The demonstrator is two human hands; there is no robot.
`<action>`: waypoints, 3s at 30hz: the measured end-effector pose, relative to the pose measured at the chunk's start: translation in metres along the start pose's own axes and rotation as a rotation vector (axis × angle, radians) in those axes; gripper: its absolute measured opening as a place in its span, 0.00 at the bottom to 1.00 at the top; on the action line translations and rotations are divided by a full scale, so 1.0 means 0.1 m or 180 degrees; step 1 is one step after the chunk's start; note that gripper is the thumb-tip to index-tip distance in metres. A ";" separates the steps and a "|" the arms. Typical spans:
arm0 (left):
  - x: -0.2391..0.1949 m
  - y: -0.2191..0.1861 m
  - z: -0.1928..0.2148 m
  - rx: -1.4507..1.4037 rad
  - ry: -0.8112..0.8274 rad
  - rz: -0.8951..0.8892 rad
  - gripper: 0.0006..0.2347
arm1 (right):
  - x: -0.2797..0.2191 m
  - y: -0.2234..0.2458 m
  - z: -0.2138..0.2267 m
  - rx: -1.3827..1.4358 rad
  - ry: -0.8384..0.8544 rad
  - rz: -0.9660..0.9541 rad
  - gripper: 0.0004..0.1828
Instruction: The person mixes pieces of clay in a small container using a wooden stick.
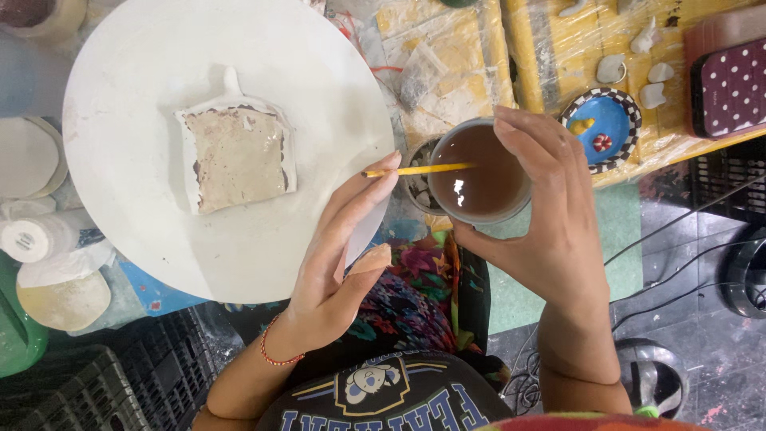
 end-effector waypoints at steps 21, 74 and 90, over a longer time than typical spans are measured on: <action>0.01 -0.01 0.02 0.0106 0.0064 0.0017 0.22 | -0.02 -0.01 -0.04 -0.0164 0.0043 -0.0016 0.50; 0.13 0.87 -0.61 0.1586 -0.0567 -0.0440 0.40 | -0.01 -1.32 -0.23 0.3262 -0.0862 -0.0912 0.28; 0.15 0.84 -0.63 0.1751 -0.0283 -0.0475 0.47 | -0.63 -0.75 -0.38 0.4702 -0.1062 -0.1052 0.27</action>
Point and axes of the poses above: each hand's wrist, its own x-axis towards the middle knuckle, its own z-axis out of the back of the hand, y = z × x, the point moved 8 cm from there along x, towards the middle knuckle, and after that the axes turned 9 degrees about -z, right-handed, at the moved point
